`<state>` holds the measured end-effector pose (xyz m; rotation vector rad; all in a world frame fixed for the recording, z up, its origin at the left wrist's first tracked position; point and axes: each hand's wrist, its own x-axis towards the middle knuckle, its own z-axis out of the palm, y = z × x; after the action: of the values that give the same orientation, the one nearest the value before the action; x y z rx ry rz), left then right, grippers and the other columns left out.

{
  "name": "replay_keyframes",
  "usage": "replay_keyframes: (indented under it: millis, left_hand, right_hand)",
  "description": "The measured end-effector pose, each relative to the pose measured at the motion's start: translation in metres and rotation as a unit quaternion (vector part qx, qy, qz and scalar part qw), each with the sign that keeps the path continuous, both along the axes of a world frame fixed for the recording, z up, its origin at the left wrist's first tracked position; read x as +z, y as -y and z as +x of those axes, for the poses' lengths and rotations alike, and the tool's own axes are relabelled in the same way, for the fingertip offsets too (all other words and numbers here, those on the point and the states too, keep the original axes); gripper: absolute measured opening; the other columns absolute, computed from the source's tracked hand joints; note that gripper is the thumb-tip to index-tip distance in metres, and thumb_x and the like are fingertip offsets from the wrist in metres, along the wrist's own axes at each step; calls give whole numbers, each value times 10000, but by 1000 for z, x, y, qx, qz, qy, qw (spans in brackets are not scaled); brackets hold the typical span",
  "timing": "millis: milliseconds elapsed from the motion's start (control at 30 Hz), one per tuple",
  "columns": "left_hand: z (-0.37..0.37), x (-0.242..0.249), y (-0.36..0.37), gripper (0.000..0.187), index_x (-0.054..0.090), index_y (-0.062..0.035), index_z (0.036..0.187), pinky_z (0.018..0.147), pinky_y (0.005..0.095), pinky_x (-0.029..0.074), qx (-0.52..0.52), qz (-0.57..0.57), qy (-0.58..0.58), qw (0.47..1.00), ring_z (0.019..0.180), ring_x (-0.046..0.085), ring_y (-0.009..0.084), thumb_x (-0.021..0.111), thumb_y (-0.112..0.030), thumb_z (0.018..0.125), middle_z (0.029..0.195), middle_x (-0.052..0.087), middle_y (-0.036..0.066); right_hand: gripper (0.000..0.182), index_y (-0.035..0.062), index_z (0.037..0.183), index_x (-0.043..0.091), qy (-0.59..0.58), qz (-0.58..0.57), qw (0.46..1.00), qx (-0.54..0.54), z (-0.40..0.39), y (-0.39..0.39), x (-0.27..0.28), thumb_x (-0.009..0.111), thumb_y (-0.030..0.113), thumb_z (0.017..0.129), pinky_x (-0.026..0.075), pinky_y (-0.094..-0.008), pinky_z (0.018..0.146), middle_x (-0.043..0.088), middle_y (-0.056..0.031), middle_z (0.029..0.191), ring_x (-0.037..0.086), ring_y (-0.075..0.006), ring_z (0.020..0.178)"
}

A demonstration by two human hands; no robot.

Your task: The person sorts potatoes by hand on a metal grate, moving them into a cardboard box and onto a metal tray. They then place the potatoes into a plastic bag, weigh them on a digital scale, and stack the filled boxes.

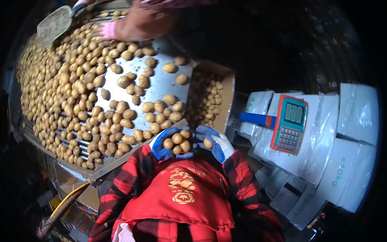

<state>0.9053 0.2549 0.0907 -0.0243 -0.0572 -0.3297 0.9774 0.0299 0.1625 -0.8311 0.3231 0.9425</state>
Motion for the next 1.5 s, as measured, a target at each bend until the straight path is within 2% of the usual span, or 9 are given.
replay_keyframes:
  millis: [100,300,367,567,1133,1167,1200,1267,1500]
  left_hand:
    - [56,15,19,255,591,-90,1033,854,487,502,-216,70,-193,955,842,567,271,541,-326,949,902,599,63]
    - [47,-18,23,507,527,-85,1278,1002,430,454,-20,616,42,786,1078,583,311,616,-426,913,1247,572,112]
    - [54,46,9,560,441,-153,1420,1057,490,417,-190,177,-232,938,1248,512,314,529,-479,973,1422,468,94]
    - [-47,24,-38,443,562,-136,1323,1038,486,432,-107,169,-336,920,1224,554,283,506,-429,996,1329,592,92]
    - [-103,3,-76,321,553,-90,1219,915,407,489,9,435,-345,832,1017,607,244,536,-316,992,1116,634,79]
    - [-109,-10,-82,311,555,-79,1218,895,407,503,23,555,-211,805,993,618,241,536,-288,989,1095,642,81]
    - [-106,5,-80,310,552,-35,1226,861,380,522,88,852,-58,513,958,633,222,516,-233,991,1074,655,90]
    - [-108,7,-110,337,568,7,1254,902,363,513,240,440,-321,803,1009,637,216,470,-210,1015,1148,653,116]
    - [-165,-4,-268,426,557,-99,1351,1077,442,373,257,926,-276,15,1253,500,380,572,-197,937,1416,498,180]
  right_hand:
    - [574,116,1459,396,117,-227,967,-4,4,28,-38,587,343,967,446,-508,1033,436,-97,1446,483,-297,1302]
    - [662,176,1515,303,21,-192,970,-147,46,-2,-54,601,382,961,343,-527,1029,427,-52,1480,453,-255,1295]
    - [535,117,1466,409,93,-226,964,-103,36,-13,-46,592,246,979,439,-364,939,513,-58,1412,543,-171,1178]
    - [439,14,1345,523,392,-343,846,118,-20,-26,-35,592,81,917,497,-351,948,592,-132,1277,610,-224,1115]
    - [427,43,1243,607,385,-301,806,335,-45,-35,-42,651,218,856,479,-403,982,591,-184,1251,597,-334,1126]
    - [427,43,1243,607,385,-302,805,336,-45,-36,-42,651,218,856,479,-403,982,591,-184,1251,597,-334,1126]
    - [431,58,1244,607,399,-310,792,344,-45,-37,-40,648,231,852,478,-413,980,588,-172,1262,592,-335,1130]
    - [442,89,1250,606,442,-328,754,358,-43,-43,-36,637,263,845,474,-438,978,582,-147,1282,580,-335,1143]
    - [433,143,1224,610,529,-350,648,421,-45,-99,-15,642,325,833,470,-464,937,584,-101,1241,583,-303,1115]
